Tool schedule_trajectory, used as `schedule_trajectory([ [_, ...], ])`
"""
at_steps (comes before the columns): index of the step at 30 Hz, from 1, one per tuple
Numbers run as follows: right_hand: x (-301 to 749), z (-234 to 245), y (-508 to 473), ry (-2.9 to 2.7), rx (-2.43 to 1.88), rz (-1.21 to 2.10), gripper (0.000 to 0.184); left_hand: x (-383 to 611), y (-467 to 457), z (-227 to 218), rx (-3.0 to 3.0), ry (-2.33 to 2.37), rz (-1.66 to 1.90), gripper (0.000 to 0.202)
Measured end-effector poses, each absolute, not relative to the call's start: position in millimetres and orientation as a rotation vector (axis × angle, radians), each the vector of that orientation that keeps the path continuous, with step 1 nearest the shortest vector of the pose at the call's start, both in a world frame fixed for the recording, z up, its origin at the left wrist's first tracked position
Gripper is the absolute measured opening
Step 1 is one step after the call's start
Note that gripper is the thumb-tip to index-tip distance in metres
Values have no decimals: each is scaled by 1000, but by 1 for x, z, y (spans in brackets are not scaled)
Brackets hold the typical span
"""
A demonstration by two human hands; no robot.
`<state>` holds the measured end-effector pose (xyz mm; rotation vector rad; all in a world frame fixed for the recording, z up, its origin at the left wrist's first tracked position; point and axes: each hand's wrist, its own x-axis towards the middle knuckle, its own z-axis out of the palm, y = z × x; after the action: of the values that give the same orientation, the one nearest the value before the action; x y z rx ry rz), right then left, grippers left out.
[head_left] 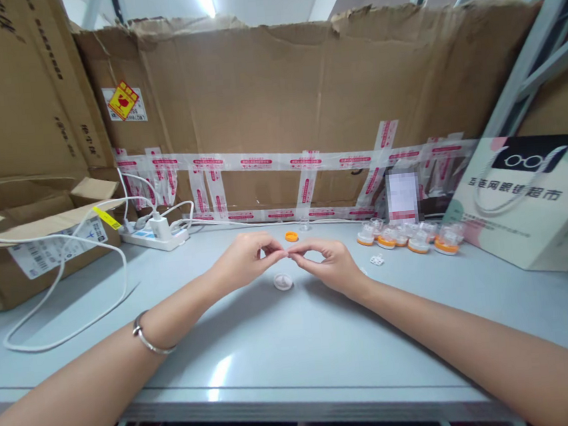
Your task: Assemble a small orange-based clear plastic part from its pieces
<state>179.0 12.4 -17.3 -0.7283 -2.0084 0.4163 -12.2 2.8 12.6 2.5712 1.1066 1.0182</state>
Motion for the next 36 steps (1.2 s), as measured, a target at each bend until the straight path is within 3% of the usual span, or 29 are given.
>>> schedule_trajectory([
  [9,187,-21,25,-2437,-587,230,16,-15,6,-2,2650,1169,469,43],
  [26,187,-20,24,-2609,-473,-58,15,-15,12,-10,2579,1089,481,38],
  [36,187,-17,23,-2635,-469,103,14,-14,13,-10,2512,1090,493,40],
])
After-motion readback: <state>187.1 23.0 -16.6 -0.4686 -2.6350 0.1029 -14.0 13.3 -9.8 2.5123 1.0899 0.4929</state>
